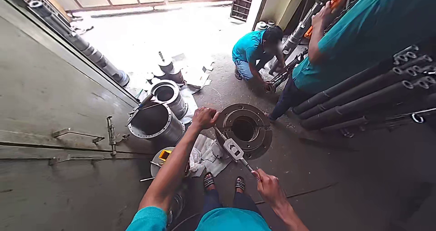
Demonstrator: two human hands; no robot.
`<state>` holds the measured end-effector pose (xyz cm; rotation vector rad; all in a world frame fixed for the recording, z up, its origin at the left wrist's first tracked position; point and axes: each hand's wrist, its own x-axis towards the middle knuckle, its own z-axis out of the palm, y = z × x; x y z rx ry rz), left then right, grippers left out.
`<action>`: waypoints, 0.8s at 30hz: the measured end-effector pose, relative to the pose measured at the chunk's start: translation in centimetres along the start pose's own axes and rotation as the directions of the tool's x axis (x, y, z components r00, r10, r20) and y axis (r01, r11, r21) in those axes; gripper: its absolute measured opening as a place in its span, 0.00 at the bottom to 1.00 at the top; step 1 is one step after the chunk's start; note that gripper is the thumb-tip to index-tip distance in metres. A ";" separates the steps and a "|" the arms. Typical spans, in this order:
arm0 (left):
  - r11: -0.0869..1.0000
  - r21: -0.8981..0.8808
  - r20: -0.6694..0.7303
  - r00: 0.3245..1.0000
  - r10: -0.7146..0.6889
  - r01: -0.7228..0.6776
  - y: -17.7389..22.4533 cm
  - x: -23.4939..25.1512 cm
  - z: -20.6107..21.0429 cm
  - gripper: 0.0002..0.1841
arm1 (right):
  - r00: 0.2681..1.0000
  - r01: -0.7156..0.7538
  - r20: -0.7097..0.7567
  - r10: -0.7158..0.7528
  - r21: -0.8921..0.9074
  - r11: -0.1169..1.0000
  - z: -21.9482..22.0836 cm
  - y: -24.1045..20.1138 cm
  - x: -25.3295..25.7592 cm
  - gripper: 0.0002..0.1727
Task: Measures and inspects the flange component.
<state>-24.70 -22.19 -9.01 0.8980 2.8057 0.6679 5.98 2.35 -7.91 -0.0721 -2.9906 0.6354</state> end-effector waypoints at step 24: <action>0.476 -0.028 -0.127 0.469 -0.874 0.879 15.1 -19.5 3.8 0.35 | 0.898 0.439 0.067 -0.434 -0.091 0.894 -1.5 8.0 28.4 0.23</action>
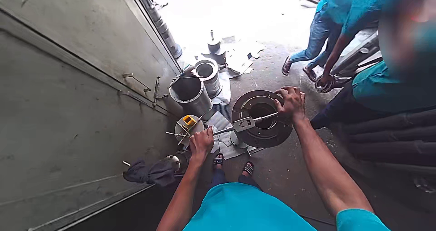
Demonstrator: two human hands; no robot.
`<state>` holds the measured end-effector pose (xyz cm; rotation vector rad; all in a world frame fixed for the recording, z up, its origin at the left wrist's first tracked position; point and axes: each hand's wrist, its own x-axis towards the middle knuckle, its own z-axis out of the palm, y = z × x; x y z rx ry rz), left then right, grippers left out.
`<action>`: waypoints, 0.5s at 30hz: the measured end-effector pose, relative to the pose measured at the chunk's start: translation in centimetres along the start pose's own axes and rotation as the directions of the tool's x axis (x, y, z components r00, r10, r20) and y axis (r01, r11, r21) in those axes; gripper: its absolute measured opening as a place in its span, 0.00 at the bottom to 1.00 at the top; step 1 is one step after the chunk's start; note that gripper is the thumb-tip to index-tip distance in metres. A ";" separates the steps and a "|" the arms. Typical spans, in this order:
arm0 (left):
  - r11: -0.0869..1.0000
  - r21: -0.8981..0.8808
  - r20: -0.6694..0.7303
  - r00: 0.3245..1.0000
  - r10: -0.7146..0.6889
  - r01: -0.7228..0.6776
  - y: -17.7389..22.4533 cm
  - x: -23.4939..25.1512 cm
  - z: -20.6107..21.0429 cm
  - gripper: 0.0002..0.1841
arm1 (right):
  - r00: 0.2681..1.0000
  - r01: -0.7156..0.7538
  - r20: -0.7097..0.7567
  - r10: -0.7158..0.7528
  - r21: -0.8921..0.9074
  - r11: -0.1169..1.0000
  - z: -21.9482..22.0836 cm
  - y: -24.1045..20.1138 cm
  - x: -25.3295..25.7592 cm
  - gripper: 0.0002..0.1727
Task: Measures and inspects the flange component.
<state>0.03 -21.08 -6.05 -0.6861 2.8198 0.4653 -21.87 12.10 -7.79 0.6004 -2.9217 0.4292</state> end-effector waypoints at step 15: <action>0.886 -0.438 0.452 0.889 0.072 0.151 -6.7 -15.4 8.0 0.25 | 0.406 0.613 0.466 -0.786 0.499 0.613 7.1 -31.1 -3.8 0.38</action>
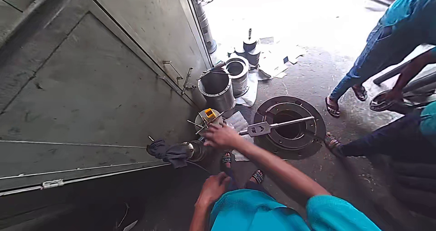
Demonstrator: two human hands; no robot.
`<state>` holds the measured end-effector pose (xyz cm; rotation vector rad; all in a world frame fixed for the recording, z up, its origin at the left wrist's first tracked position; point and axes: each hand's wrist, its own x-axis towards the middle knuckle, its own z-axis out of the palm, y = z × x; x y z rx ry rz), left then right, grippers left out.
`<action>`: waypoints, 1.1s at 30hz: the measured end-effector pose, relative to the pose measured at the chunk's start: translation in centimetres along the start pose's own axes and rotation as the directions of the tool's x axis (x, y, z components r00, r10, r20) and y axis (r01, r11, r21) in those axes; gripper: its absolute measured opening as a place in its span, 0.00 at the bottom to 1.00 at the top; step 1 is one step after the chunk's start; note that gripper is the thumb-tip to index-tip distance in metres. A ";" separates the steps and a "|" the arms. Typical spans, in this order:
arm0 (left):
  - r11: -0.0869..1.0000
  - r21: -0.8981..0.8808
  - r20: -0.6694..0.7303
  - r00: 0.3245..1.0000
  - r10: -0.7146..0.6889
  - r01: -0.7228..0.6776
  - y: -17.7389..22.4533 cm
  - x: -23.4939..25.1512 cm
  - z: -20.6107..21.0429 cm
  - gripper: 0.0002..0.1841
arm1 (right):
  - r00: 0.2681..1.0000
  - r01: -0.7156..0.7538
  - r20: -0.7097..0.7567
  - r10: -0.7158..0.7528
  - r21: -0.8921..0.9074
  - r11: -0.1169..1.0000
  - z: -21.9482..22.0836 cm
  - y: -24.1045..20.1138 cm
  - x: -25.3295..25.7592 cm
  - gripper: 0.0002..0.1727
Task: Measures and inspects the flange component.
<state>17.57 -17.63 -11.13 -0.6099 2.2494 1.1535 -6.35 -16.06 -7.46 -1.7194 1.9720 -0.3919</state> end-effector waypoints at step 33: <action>0.473 -0.707 0.063 0.713 -0.698 0.526 -21.5 -2.2 10.2 0.19 | 0.851 -0.117 -0.525 0.027 -0.139 0.983 9.6 -5.1 -22.4 0.14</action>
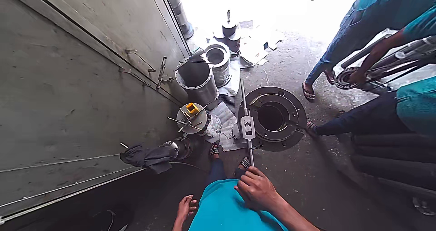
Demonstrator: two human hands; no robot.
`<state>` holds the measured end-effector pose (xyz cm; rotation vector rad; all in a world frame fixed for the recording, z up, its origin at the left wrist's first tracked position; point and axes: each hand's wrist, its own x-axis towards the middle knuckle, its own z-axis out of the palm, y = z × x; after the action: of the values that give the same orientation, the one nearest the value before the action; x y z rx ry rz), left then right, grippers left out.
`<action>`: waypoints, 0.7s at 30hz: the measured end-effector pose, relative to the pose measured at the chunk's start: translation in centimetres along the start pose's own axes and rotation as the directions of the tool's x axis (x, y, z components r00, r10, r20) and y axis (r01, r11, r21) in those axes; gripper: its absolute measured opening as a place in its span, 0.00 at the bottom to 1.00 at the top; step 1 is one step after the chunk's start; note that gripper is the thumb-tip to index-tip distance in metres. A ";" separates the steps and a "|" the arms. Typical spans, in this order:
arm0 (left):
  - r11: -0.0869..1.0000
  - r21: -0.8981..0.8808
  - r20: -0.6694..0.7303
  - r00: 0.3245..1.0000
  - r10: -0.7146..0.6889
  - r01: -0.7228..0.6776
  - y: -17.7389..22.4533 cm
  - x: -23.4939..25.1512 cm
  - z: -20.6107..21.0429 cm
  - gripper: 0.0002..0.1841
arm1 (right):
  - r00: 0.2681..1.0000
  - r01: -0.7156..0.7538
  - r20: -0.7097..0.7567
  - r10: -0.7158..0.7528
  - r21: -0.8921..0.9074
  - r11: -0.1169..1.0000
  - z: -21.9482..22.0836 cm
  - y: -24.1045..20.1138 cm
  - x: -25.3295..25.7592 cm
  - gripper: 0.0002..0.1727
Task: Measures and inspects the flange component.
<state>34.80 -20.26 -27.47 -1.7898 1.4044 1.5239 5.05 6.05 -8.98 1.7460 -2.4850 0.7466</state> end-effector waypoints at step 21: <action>0.973 -0.131 -0.035 0.981 0.189 -0.192 7.9 2.6 -2.1 0.19 | 0.460 -0.827 -0.402 0.792 0.132 0.547 -8.0 18.4 2.9 0.33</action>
<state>28.77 -26.33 -26.78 -1.7976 1.5567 1.7378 -14.50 11.47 -7.94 0.1446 -2.8363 0.8749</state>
